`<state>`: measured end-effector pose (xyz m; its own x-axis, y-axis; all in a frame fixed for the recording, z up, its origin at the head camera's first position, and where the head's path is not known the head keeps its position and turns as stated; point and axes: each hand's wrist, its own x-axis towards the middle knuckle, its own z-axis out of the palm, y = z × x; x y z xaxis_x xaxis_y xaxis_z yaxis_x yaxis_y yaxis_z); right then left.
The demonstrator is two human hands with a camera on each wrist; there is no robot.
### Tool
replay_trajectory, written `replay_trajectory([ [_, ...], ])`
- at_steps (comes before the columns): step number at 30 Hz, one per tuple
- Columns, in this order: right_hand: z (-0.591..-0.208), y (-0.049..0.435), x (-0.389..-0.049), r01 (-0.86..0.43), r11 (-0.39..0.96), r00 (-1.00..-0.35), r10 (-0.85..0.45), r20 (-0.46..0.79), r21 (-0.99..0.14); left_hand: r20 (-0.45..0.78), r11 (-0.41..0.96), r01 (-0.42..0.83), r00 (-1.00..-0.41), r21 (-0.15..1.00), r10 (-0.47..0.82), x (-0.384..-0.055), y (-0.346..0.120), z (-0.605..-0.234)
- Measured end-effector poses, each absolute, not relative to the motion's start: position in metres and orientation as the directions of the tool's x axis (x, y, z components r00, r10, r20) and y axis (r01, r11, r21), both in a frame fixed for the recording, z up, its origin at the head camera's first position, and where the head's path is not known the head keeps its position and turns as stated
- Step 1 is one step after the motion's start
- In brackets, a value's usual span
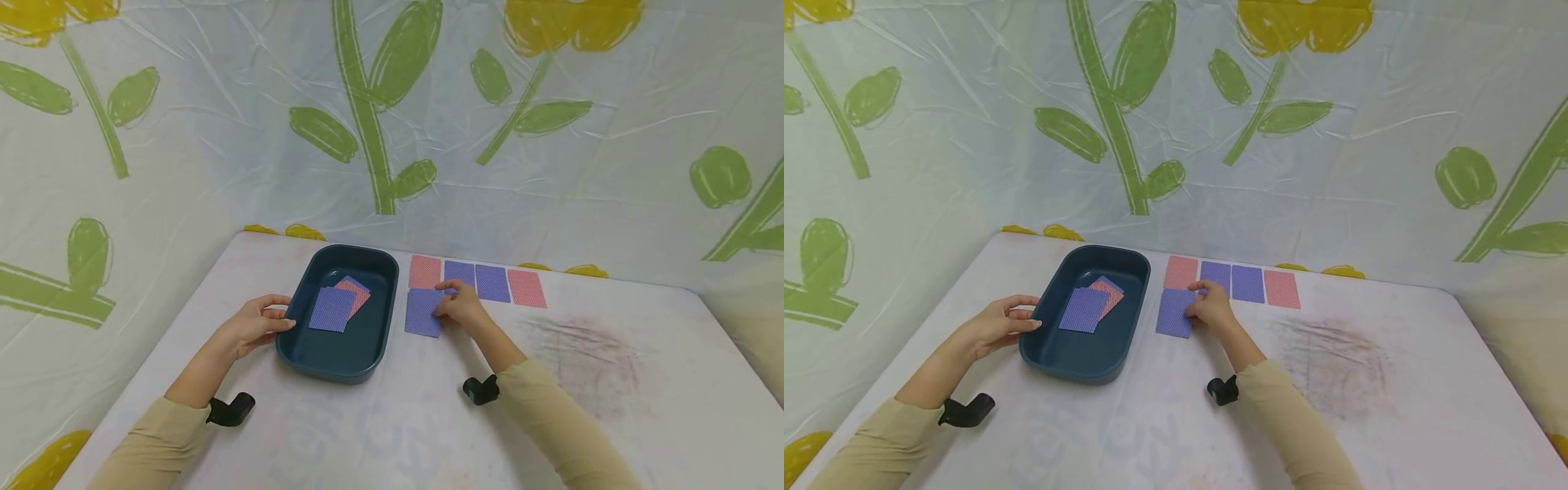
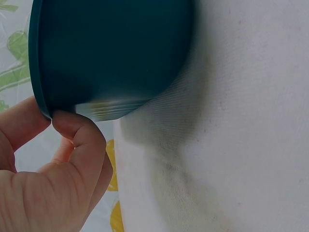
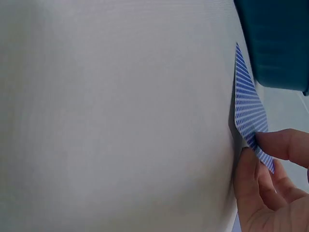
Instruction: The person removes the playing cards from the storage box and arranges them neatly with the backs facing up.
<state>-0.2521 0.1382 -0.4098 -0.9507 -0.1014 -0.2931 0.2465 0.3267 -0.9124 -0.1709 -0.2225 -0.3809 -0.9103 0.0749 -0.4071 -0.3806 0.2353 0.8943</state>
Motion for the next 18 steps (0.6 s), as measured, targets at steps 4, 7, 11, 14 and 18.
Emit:
replay_trajectory([
  [4, -0.4127, 0.1339, -0.2534, 0.190, 0.407, -0.968, -0.076, -0.241, -0.893, -0.405, 0.236, -0.379, -0.911, 0.895, 0.072, -0.1720, -0.2235, -0.3823],
  [7, -0.4140, 0.1325, -0.2544, 0.160, 0.464, -0.974, -0.068, -0.215, -0.871, -0.405, 0.241, -0.379, -0.911, 0.894, 0.072, -0.1725, -0.2237, -0.3824],
  [11, -0.4148, 0.1309, -0.2553, 0.147, 0.512, -0.978, -0.050, -0.200, -0.846, -0.409, 0.250, -0.380, -0.910, 0.890, 0.072, -0.1723, -0.2227, -0.3814],
  [14, -0.4143, 0.1296, -0.2551, 0.151, 0.537, -0.979, -0.035, -0.200, -0.830, -0.409, 0.252, -0.379, -0.909, 0.890, 0.077, -0.1716, -0.2215, -0.3805],
  [18, -0.4132, 0.1283, -0.2551, 0.149, 0.587, -0.979, -0.023, -0.200, -0.796, -0.407, 0.247, -0.377, -0.909, 0.893, 0.085, -0.1707, -0.2209, -0.3793],
])
